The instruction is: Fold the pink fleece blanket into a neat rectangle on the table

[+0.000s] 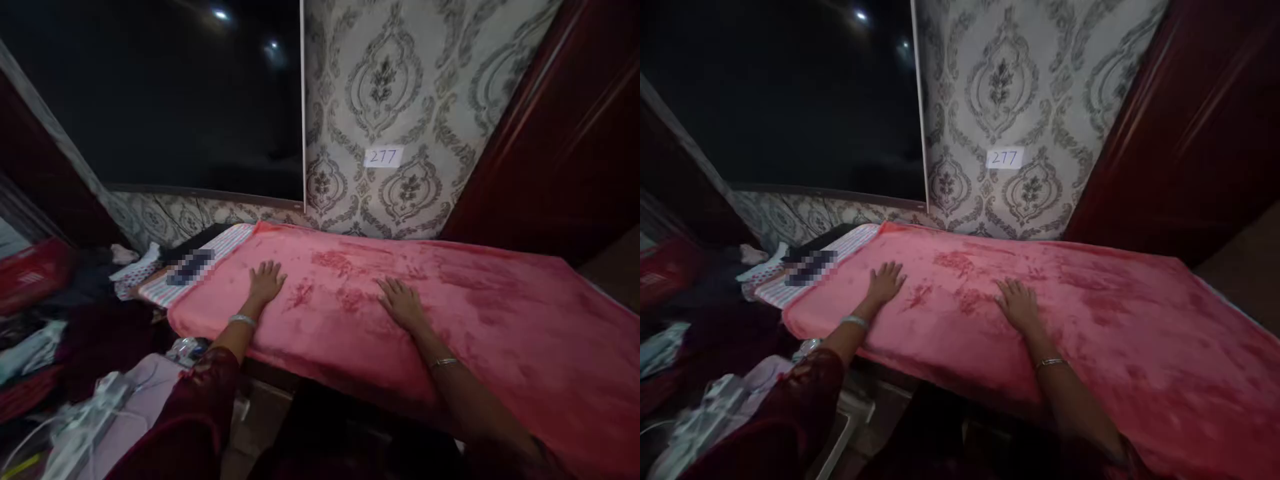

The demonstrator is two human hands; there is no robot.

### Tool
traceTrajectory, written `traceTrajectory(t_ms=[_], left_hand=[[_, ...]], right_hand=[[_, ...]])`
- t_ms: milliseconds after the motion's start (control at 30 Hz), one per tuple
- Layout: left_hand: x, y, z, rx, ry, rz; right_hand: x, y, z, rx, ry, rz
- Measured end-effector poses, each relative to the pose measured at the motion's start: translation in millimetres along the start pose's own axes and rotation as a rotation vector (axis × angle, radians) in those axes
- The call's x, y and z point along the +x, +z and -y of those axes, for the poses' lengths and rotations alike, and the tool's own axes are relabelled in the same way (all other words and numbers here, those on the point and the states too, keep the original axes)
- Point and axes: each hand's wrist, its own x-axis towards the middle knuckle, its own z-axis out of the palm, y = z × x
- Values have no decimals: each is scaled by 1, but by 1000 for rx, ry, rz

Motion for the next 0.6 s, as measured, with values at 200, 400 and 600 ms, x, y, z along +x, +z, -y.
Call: traceTrajectory(t_ms=[200, 400, 600], left_hand=[[15, 1, 12, -34, 50, 57], [22, 8, 25, -51, 10, -3], [26, 11, 24, -29, 2, 17]], right_hand=[[13, -13, 22, 32, 88, 50], [54, -26, 157, 259, -141, 68], [72, -11, 216, 309, -276, 122]])
